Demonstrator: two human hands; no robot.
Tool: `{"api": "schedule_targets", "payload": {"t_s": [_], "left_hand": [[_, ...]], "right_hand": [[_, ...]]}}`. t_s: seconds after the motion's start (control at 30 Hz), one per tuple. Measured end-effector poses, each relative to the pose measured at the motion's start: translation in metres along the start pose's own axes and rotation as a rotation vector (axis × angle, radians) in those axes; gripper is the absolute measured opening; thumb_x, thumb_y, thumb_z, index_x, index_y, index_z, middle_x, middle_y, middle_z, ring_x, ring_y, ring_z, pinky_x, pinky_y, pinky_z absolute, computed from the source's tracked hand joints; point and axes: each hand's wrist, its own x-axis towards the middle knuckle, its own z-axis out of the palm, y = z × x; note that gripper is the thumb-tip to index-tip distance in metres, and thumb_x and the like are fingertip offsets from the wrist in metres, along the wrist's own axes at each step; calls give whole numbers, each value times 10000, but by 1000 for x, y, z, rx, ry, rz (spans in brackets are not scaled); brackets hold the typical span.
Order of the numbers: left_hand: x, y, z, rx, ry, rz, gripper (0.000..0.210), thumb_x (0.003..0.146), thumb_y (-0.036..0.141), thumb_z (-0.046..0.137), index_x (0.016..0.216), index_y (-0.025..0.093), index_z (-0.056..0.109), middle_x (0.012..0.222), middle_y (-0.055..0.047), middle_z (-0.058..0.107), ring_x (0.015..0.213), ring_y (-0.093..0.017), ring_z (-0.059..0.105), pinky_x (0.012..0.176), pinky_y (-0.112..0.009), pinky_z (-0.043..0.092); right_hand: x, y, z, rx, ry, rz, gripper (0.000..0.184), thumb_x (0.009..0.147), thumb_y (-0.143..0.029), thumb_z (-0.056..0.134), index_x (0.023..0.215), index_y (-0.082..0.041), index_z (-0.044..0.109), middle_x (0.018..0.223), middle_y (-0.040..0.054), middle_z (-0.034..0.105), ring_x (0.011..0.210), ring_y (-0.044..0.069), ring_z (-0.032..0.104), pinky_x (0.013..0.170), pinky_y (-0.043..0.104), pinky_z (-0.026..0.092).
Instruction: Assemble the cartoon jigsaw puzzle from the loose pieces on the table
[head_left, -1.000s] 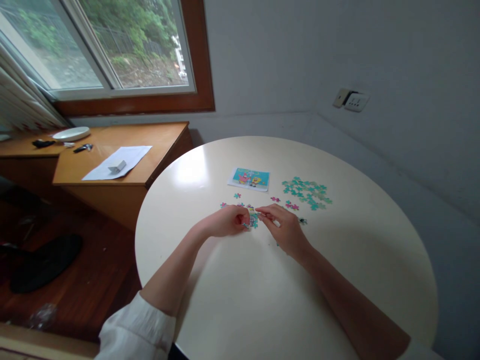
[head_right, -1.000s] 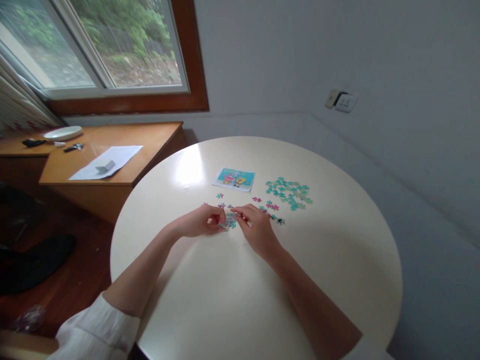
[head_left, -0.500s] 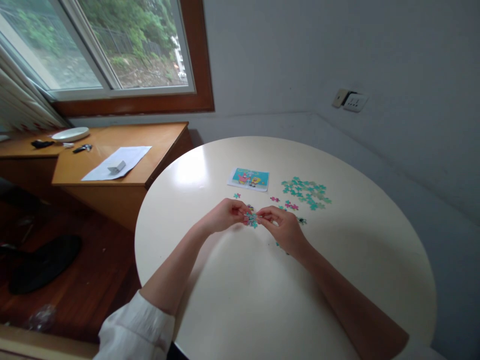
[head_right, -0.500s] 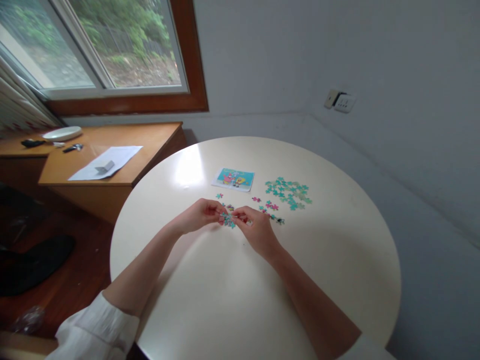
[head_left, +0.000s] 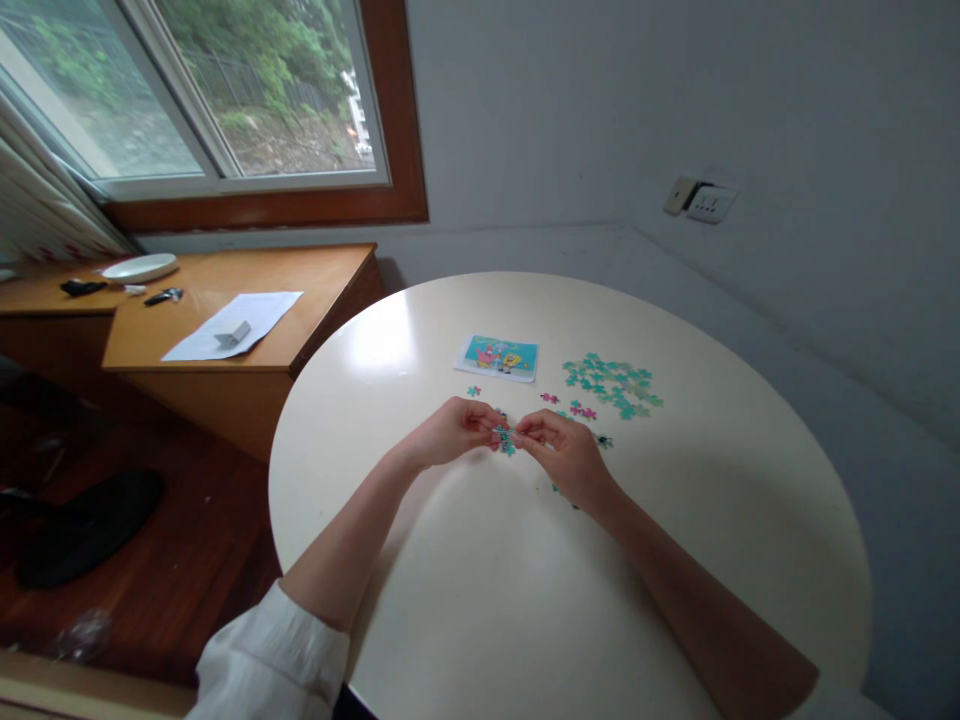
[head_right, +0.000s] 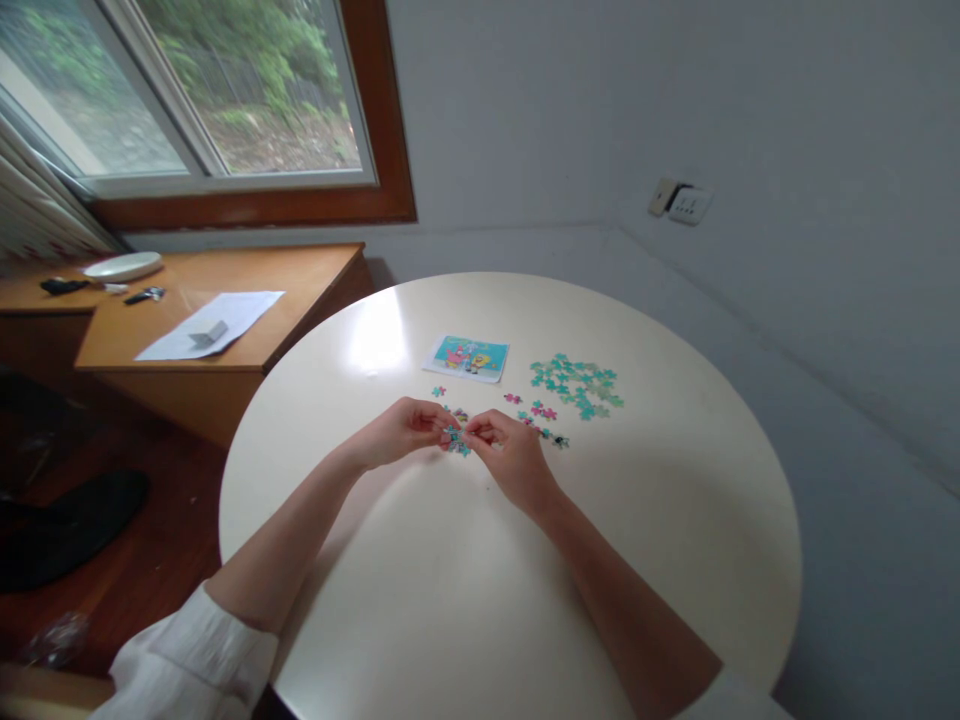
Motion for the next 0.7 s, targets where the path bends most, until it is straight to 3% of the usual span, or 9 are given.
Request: {"api": "schedule_targets", "payload": {"t_s": [0.7], "left_hand": [[1, -1, -1, 64, -12, 14, 144, 651, 77, 576, 772, 107, 649, 623, -9, 624, 619, -93, 563, 611, -209, 444]], "right_hand": [[0, -1, 0, -3, -10, 44, 118, 668, -277, 627, 665, -181, 558, 629, 12, 618, 595, 145, 607, 595, 263, 489]]}}
